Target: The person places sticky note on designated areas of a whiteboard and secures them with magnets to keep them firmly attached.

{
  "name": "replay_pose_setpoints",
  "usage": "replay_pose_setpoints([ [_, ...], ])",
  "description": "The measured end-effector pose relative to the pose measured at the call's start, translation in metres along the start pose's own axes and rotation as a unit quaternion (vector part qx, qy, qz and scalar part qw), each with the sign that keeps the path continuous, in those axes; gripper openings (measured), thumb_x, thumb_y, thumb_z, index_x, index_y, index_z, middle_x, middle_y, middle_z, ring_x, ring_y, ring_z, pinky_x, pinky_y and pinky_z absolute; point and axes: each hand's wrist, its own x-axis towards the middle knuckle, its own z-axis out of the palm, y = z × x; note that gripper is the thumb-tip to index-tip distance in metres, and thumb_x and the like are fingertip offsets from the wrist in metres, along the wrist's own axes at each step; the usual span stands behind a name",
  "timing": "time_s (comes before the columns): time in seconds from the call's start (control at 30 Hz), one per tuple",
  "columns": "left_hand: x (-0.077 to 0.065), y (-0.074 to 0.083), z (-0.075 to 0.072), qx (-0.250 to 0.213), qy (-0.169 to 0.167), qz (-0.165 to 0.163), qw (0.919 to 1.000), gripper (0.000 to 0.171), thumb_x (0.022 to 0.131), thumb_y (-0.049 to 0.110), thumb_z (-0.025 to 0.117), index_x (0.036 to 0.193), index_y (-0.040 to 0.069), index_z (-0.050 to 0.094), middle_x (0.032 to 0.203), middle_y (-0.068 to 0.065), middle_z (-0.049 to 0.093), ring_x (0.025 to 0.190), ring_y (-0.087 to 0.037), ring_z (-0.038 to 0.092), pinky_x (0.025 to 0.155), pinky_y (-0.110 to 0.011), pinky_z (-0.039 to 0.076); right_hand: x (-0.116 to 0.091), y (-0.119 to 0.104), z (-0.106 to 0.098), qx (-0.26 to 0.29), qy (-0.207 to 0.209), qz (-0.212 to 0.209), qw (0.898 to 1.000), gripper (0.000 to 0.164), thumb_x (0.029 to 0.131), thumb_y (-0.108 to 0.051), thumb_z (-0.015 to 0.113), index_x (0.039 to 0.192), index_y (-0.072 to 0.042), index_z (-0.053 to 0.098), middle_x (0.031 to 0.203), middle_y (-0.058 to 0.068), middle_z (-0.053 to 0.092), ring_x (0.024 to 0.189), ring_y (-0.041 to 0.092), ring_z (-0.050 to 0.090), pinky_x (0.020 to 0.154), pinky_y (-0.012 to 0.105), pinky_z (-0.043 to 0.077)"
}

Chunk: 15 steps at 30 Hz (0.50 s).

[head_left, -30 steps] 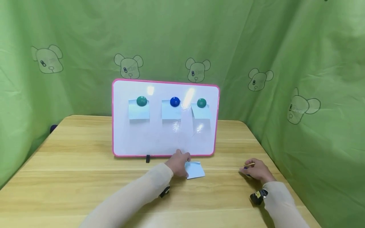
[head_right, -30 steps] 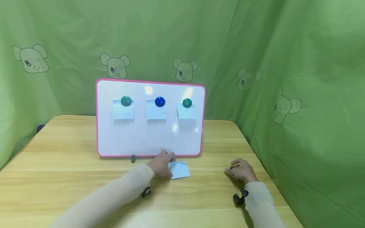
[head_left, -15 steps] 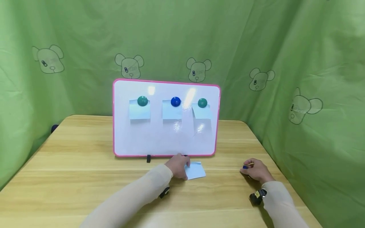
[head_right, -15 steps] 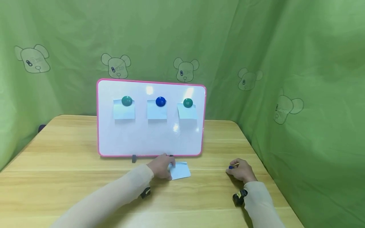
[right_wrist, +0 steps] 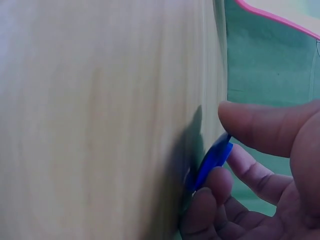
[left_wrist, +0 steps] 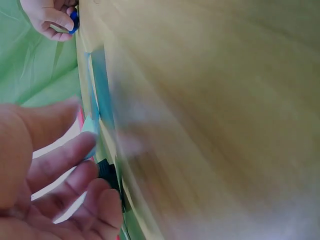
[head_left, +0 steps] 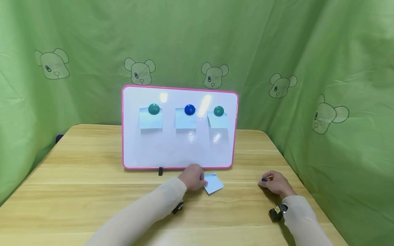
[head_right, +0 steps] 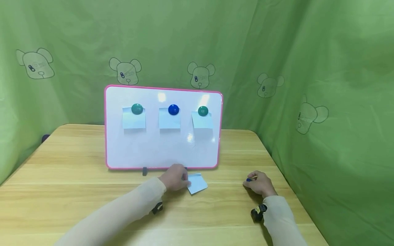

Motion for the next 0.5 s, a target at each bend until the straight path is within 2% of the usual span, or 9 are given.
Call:
replay_pose_setpoints([
  [0.07,0.0007,0.0001,0.0001,-0.019,0.022,0.005,0.9996,0.029,0.082,0.024,0.078,0.062,0.012,0.060,0.064,0.005,0.052,0.066,-0.011,0.048,0.065,-0.023,0.043,-0.0002,-0.0004,0.0002,-0.001,0.000,-0.001,1.000,0.038,0.087,-0.015,0.070,0.112,0.007,0.053,0.100,0.019,0.055,0.081,0.026,0.054,0.062,0.031,0.048],
  [0.2,0.0027,-0.0005,-0.0014,-0.034,0.052,0.009,0.9980,0.031,0.078,0.019,0.080,0.060,0.014,0.055,0.065,0.005,0.050,0.067,-0.012,0.047,0.068,-0.025,0.043,-0.0019,-0.0036,0.0004,-0.004,0.004,-0.003,1.000,0.036,0.087,-0.014,0.066,0.113,0.007,0.053,0.100,0.020,0.057,0.082,0.026,0.056,0.062,0.031,0.048],
  [0.3,0.0043,-0.0012,-0.0039,-0.043,0.056,0.010,0.9975,0.027,0.076,0.011,0.078,0.062,0.014,0.055,0.070,0.004,0.050,0.071,-0.013,0.047,0.072,-0.027,0.043,-0.0035,-0.0064,-0.0007,-0.007,0.015,-0.010,1.000,0.035,0.086,-0.011,0.061,0.114,0.009,0.053,0.098,0.021,0.058,0.078,0.025,0.057,0.061,0.031,0.049],
  [0.5,0.0070,-0.0025,-0.0073,-0.075,0.064,0.016,0.9950,0.023,0.068,-0.008,0.065,0.068,0.012,0.056,0.075,0.001,0.049,0.074,-0.015,0.046,0.069,-0.026,0.042,-0.0020,-0.0083,-0.0033,-0.026,0.044,-0.035,0.998,0.031,0.087,-0.008,0.055,0.113,0.010,0.055,0.088,0.017,0.060,0.069,0.021,0.059,0.057,0.031,0.048],
])
